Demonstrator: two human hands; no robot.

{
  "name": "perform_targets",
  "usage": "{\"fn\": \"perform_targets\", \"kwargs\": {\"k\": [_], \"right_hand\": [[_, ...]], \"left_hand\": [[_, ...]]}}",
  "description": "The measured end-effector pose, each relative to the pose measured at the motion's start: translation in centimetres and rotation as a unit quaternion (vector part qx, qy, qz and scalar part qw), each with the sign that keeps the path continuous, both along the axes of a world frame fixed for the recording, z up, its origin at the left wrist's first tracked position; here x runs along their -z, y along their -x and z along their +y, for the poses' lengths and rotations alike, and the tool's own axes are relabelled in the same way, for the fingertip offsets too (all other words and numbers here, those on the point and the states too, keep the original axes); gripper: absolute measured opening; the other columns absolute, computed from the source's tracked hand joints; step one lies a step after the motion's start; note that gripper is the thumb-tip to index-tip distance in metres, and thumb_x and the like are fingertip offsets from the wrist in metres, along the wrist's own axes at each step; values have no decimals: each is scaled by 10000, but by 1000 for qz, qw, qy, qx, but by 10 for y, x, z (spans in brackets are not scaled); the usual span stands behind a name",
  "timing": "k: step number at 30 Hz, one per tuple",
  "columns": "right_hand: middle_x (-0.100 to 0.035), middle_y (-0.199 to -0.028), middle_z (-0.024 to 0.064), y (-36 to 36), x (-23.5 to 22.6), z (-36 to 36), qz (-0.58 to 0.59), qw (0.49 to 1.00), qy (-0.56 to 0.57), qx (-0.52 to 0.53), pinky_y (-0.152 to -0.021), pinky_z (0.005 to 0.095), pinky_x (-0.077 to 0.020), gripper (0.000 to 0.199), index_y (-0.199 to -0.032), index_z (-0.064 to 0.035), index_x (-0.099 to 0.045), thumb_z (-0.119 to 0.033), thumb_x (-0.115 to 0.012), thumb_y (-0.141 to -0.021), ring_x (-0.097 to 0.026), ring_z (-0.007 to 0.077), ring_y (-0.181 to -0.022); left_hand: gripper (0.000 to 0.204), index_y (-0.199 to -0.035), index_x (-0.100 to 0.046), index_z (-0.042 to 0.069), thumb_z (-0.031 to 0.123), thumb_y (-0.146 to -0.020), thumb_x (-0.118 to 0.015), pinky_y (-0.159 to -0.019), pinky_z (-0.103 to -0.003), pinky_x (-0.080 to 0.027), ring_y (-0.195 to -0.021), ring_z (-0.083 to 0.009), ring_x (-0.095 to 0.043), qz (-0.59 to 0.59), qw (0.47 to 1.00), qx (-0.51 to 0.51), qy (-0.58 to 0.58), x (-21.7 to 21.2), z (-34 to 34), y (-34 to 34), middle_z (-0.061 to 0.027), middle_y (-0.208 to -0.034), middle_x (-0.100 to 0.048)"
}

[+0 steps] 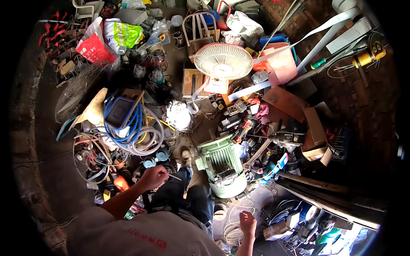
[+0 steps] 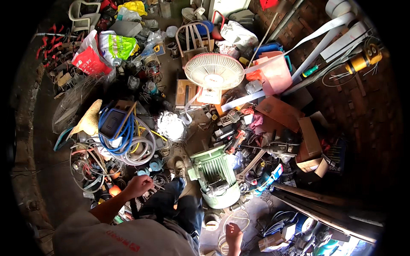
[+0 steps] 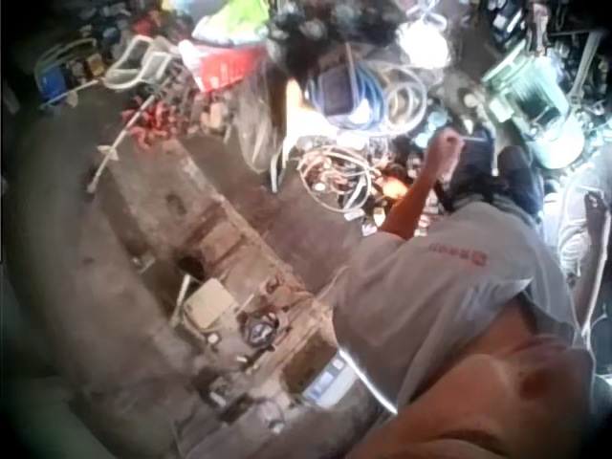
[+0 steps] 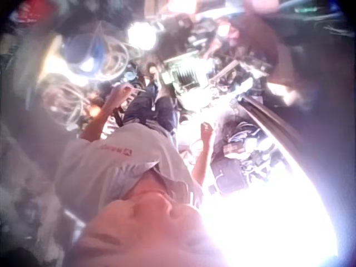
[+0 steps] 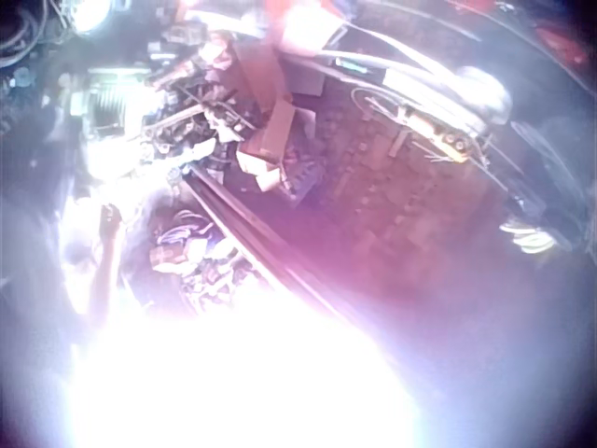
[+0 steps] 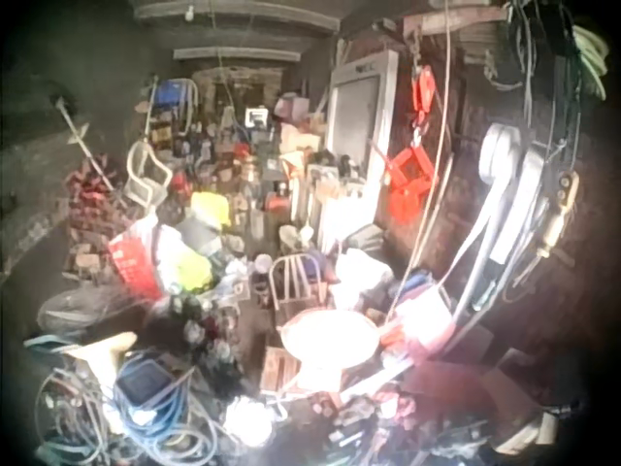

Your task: The person assembles cylindrical motor stators by inserting metal laminated cores into copper-wound coils on a workbench. They then move to a cluttered area, sit on a chair, and use a knife to cut a strip of white tape on a cutting mat.

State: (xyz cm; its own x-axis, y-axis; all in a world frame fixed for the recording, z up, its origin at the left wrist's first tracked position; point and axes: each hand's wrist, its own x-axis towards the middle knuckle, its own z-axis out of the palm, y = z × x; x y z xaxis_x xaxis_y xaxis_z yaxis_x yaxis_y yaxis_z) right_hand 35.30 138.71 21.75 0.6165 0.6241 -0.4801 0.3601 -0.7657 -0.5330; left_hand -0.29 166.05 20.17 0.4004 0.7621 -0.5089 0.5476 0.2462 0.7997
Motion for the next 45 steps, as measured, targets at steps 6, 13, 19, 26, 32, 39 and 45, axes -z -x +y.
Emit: {"fn": "perform_targets", "kwargs": {"k": [6,13,19,26,32,39,45], "right_hand": [[-703,-784,130,-20,43,-38,-28,993,106,36,-686,322,-532,293,-901,-32,-700,-285,-659,-760,-688,205,-738],[-574,-501,34,-131,65,-35,-88,983,156,-26,-462,292,-454,263,-600,-59,-629,-254,-593,-774,-570,144,-462],[-634,-691,142,-155,18,190,-175,954,97,-224,-599,369,-473,352,-756,-19,-632,-366,-683,-790,-608,227,-628],[-644,-1051,203,-120,-17,440,-86,943,-85,-310,-823,376,-496,598,-1118,19,-597,-402,-753,-723,-633,315,-967],[-493,-1272,199,-103,-38,643,-49,891,-74,-446,-1028,397,-361,801,-1326,-40,-448,-312,-817,-669,-436,325,-1236],[-362,-1394,234,-166,51,831,-83,823,0,-562,-1074,393,-317,1063,-1370,25,-318,-366,-858,-542,-333,369,-1311],[-382,-1389,258,-157,74,894,-11,753,146,-641,-1098,394,-292,1160,-1399,39,-284,-431,-863,-511,-337,366,-1318]], "left_hand": [[110,-863,-594,-25,64,-844,-656,-615,-229,-476,-718,-73,-601,-88,988,85,-99,-27,74,0,-67,-785,-649],[139,-853,-618,-23,113,-829,-637,-648,-274,-508,-716,-149,-649,-46,988,-35,-143,-8,103,31,-114,-790,-676],[111,-858,-627,-16,89,-824,-620,-680,-274,-501,-734,-141,-642,-44,976,-204,-62,30,75,77,-83,-776,-677],[95,-871,-597,-18,51,-818,-635,-662,-248,-490,-694,-114,-618,-95,945,-312,-21,45,87,75,-74,-754,-664],[70,-864,-578,-15,46,-830,-582,-660,-275,-518,-685,-148,-641,-54,929,-365,13,81,149,52,-111,-762,-673],[67,-867,-581,-15,43,-836,-575,-680,-290,-532,-728,-182,-668,-24,928,-366,58,108,246,-11,-116,-768,-675],[83,-899,-574,-13,66,-872,-574,-698,-297,-542,-769,-182,-669,5,916,-389,99,75,274,-38,-121,-835,-675]]}}
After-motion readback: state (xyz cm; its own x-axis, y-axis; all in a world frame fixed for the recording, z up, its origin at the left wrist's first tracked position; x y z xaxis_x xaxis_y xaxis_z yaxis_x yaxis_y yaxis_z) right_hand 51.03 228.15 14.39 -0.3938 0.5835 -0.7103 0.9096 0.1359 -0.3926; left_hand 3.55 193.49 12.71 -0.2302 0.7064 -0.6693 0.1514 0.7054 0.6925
